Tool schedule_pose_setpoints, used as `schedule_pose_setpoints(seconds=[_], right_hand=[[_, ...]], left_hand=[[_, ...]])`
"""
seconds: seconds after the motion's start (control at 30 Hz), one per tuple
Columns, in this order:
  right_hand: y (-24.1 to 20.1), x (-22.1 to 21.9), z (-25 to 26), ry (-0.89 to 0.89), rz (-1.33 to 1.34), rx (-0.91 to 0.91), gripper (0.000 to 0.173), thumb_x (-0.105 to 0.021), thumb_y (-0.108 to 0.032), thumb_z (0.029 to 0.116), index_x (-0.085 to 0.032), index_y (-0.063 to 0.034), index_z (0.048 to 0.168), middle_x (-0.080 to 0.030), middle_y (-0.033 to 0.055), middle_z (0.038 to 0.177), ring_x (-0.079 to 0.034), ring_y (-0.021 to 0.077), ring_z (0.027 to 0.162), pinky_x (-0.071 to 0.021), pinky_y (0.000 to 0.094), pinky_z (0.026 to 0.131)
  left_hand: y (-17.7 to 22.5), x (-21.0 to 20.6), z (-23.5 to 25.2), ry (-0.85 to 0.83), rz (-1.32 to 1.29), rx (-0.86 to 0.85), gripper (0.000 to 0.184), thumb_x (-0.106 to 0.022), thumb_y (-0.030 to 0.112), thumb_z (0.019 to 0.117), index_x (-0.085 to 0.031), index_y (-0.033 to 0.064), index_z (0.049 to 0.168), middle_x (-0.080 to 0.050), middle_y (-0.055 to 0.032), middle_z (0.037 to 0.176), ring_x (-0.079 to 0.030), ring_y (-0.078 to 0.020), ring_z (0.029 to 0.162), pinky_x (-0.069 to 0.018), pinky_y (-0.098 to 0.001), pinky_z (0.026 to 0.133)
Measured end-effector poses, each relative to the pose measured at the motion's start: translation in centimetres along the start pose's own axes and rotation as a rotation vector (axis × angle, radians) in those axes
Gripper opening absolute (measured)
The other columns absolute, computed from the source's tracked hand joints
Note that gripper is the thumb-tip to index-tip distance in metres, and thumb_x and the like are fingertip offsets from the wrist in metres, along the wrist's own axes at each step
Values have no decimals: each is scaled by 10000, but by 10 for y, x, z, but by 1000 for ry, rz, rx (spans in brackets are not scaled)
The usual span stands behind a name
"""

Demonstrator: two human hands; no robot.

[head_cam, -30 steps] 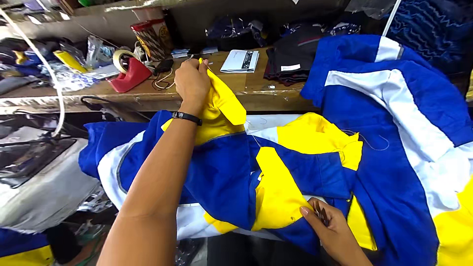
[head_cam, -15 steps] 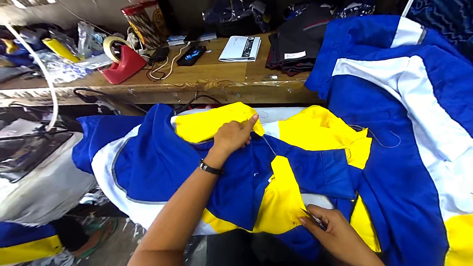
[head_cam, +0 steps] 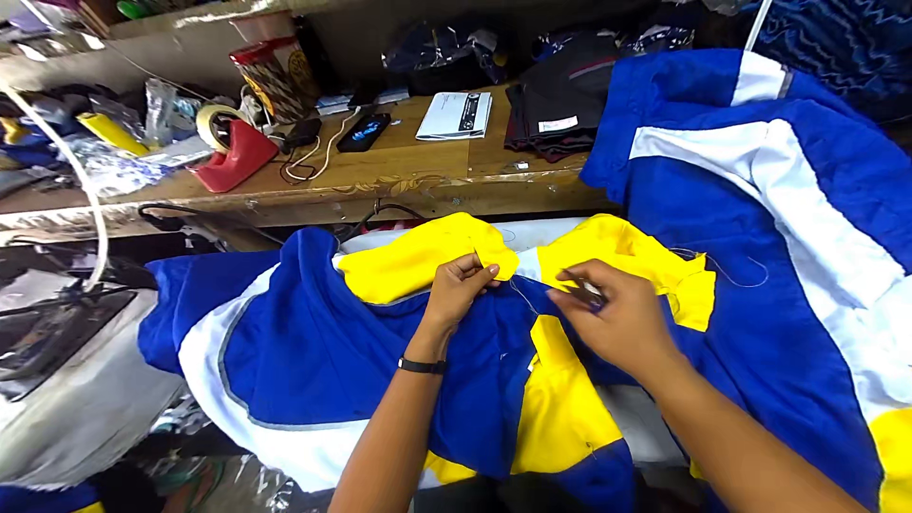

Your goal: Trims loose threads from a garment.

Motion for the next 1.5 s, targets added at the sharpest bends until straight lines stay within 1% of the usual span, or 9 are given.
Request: schedule_pose_setpoints(seconds=[0.07,0.17,0.3,0.37,0.47,0.53,0.87,1.33,1.5], right_hand=[[-3,-33,15,-60,-45,-28,283,-800,-309,866,-722,-86,1023,-675,63,808,-618,221,655,-502,484,585],[-8,-67,20,-151,-101,48,105,-730,-154,878,-706,-52,879,-665,95,745,-650,282,664,-493,525,571],[-34,-79,-8,-449,-122,420,93,-642,-132,836,-625,-71,769,-594,84,658,-622,264,584,-451,470,477],[-39,-74,-19,-609,-105,467,90,-661,-190,844,-641,-115,796,-598,44,646,-614,222,576,-448,450,484],[-34,-38,1,-398,-191,356,306,-664,-367,926,-716,-104,1074,-687,50,772,-650,223,619,-521,473,529],[-28,-19,19,-243,-279,301,365,-616,-385,965,-675,-99,1184,-658,39,803,-616,209,620,-503,447,523],[-14,-10,31,39,-268,417,249,-719,-243,916,-789,-156,1139,-717,48,951,-625,217,818,-453,401,705],[3,-24,29,-58,-125,353,257,-708,-286,912,-797,-176,1127,-733,-18,955,-646,129,844,-497,351,737],[0,-24,30,-56,-148,359,205,-695,-282,921,-815,-168,1041,-733,-30,894,-642,112,796,-493,330,704]], left_hand=[[-2,1,2,9,-34,-9,90,-646,-11,958,-707,47,927,-714,1,778,-647,-34,675,-541,-193,638],[-2,1,2,13,-23,-26,78,-658,-11,951,-712,35,920,-712,2,775,-654,-42,679,-560,-212,661],[0,8,0,79,5,-22,59,-667,-13,948,-707,29,937,-703,9,781,-640,-32,674,-546,-192,656],[0,7,0,70,-5,2,62,-664,-15,951,-700,28,925,-700,6,778,-635,-29,666,-542,-185,647],[0,2,-3,26,-21,17,78,-647,0,968,-696,26,914,-695,4,774,-629,-26,666,-530,-177,639],[1,0,-4,8,-28,13,100,-635,19,983,-687,36,900,-685,7,763,-622,-27,663,-521,-173,635],[5,-2,-6,-66,-52,-16,108,-614,11,983,-686,38,908,-691,3,773,-640,-31,691,-536,-182,664],[6,-4,-6,-91,-32,-65,117,-616,-9,964,-673,48,878,-688,23,752,-646,-19,693,-541,-177,678],[6,-5,-7,-107,-4,-85,123,-614,-4,959,-670,52,864,-679,32,737,-641,-15,690,-537,-178,675]])
Point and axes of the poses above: each hand's wrist, its own z-axis towards the middle knuckle, its own x-axis out of the back of the hand, y = z × x, the point moved 10 cm from there along z, towards the middle knuckle
